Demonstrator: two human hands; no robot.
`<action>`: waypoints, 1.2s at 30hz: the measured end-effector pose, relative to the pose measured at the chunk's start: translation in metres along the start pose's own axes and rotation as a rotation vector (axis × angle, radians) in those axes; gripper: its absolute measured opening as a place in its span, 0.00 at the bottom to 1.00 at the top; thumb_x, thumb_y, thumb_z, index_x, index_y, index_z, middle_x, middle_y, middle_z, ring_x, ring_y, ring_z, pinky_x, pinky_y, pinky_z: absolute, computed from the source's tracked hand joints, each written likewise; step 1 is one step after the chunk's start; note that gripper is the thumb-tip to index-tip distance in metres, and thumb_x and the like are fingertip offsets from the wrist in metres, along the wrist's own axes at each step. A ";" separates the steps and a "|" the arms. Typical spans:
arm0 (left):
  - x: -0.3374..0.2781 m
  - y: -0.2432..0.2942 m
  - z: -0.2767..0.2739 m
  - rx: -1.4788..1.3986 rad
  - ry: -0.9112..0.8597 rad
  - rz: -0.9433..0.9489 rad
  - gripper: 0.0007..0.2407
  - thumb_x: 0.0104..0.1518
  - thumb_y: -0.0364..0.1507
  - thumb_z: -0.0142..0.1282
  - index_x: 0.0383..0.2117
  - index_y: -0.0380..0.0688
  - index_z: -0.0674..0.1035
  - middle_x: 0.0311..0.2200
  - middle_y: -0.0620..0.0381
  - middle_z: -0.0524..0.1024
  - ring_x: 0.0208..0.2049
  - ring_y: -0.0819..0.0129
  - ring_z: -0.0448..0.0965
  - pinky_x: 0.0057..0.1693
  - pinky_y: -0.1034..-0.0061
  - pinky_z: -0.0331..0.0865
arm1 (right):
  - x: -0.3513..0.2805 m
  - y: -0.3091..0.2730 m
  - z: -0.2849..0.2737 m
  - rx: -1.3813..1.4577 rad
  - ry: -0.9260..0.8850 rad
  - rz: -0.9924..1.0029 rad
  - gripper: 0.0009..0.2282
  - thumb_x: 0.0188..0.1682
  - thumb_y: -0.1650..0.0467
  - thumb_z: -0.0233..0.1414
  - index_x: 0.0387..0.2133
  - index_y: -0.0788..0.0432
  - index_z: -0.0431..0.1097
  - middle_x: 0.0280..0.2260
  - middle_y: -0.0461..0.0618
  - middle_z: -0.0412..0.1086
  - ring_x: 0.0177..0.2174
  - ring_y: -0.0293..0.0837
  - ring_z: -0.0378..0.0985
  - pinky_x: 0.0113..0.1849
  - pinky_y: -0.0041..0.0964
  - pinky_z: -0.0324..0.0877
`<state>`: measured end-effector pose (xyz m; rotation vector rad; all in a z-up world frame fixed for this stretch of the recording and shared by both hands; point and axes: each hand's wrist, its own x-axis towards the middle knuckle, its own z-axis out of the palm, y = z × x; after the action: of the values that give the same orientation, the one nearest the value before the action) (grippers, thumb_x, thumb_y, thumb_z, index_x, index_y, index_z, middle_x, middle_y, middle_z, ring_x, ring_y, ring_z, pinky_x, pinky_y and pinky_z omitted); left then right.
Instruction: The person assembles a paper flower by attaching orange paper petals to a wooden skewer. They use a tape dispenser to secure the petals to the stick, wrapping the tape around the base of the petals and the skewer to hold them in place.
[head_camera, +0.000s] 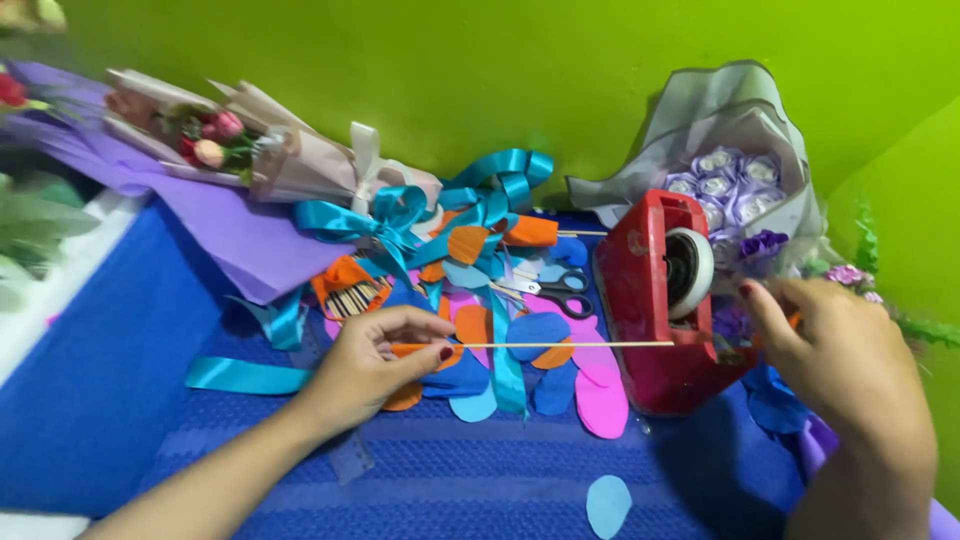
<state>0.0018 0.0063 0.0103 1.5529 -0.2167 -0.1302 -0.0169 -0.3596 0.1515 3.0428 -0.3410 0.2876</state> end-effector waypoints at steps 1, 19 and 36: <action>0.002 0.000 -0.001 0.004 -0.015 0.021 0.09 0.50 0.27 0.66 0.37 0.42 0.87 0.36 0.56 0.88 0.40 0.72 0.87 0.45 0.81 0.81 | -0.001 0.003 -0.006 0.005 -0.159 0.086 0.19 0.56 0.56 0.45 0.27 0.53 0.79 0.31 0.53 0.82 0.33 0.54 0.82 0.37 0.47 0.69; -0.006 -0.004 0.002 0.044 -0.077 0.267 0.06 0.56 0.25 0.62 0.38 0.43 0.85 0.38 0.56 0.85 0.42 0.71 0.86 0.49 0.81 0.80 | -0.009 0.047 0.069 0.963 -0.268 0.212 0.12 0.60 0.62 0.49 0.39 0.55 0.76 0.26 0.48 0.64 0.24 0.42 0.55 0.26 0.36 0.52; -0.004 -0.004 0.004 0.073 -0.047 0.404 0.06 0.56 0.27 0.62 0.38 0.45 0.85 0.40 0.54 0.85 0.43 0.69 0.86 0.51 0.78 0.81 | -0.001 0.063 0.086 1.363 -0.232 0.292 0.02 0.62 0.69 0.49 0.39 0.50 0.67 0.32 0.44 0.67 0.30 0.38 0.68 0.44 0.45 0.75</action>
<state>-0.0029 0.0034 0.0062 1.5486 -0.5717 0.1605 -0.0172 -0.4279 0.0694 4.3727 -0.9231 0.2244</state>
